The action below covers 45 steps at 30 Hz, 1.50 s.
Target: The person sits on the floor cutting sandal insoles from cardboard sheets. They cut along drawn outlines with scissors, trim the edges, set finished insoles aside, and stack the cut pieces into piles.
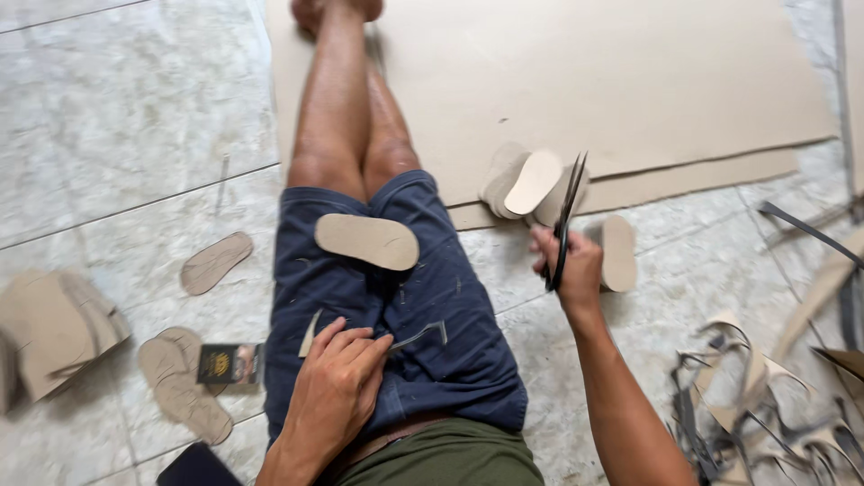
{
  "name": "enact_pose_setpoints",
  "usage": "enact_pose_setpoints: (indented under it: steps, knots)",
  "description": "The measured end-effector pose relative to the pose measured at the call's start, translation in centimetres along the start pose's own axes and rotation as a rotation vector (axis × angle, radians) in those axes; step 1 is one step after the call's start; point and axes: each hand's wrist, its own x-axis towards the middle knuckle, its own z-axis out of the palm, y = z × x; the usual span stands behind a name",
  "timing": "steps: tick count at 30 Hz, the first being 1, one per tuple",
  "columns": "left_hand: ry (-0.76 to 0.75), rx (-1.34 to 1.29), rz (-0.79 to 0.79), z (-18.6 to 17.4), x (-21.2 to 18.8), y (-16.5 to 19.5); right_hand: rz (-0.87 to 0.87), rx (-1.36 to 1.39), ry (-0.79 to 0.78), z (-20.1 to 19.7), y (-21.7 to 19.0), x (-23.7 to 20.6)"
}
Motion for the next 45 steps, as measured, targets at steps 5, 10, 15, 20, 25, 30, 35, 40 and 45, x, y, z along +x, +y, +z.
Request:
enact_pose_setpoints:
  steps: [5, 10, 15, 20, 25, 30, 35, 40, 45]
  knots:
    - [0.303, 0.007, -0.06, -2.0, 3.5, 2.5, 0.145, 0.158, -0.103, 2.9, 5.6, -4.5]
    - [0.16, -0.359, 0.322, -1.3, 5.6, 10.6, 0.146, 0.092, -0.099, 5.4, 5.5, -5.0]
    - [0.094, -0.638, 0.383, 0.0, 5.7, 10.3, 0.103, 0.09, -0.101, 4.9, 1.9, -4.4]
    - [0.019, -1.13, -0.588, 3.6, 2.9, 2.4, -0.563, -0.167, -0.262, 7.4, -1.5, -3.7]
    - [0.041, -1.32, -0.643, 5.4, -0.3, -0.9, -0.522, -0.394, -0.389, 13.3, -3.5, -1.9]
    - [0.077, -1.421, -0.725, 5.0, -0.6, -1.8, -0.222, 0.209, -0.415, 11.6, -3.7, -2.6]
    - [0.084, -1.457, -0.698, 4.7, -0.7, -2.0, -0.39, 0.449, 0.251, 3.7, -1.7, 0.1]
    - [0.046, -1.448, -0.696, 4.7, -0.3, -2.1, 0.14, 0.223, 0.109, 2.8, 2.7, 3.1]
    - [0.077, -1.451, -0.666, 5.5, 0.2, -1.5, 0.261, 0.023, -0.09, 3.7, 6.4, -1.6]
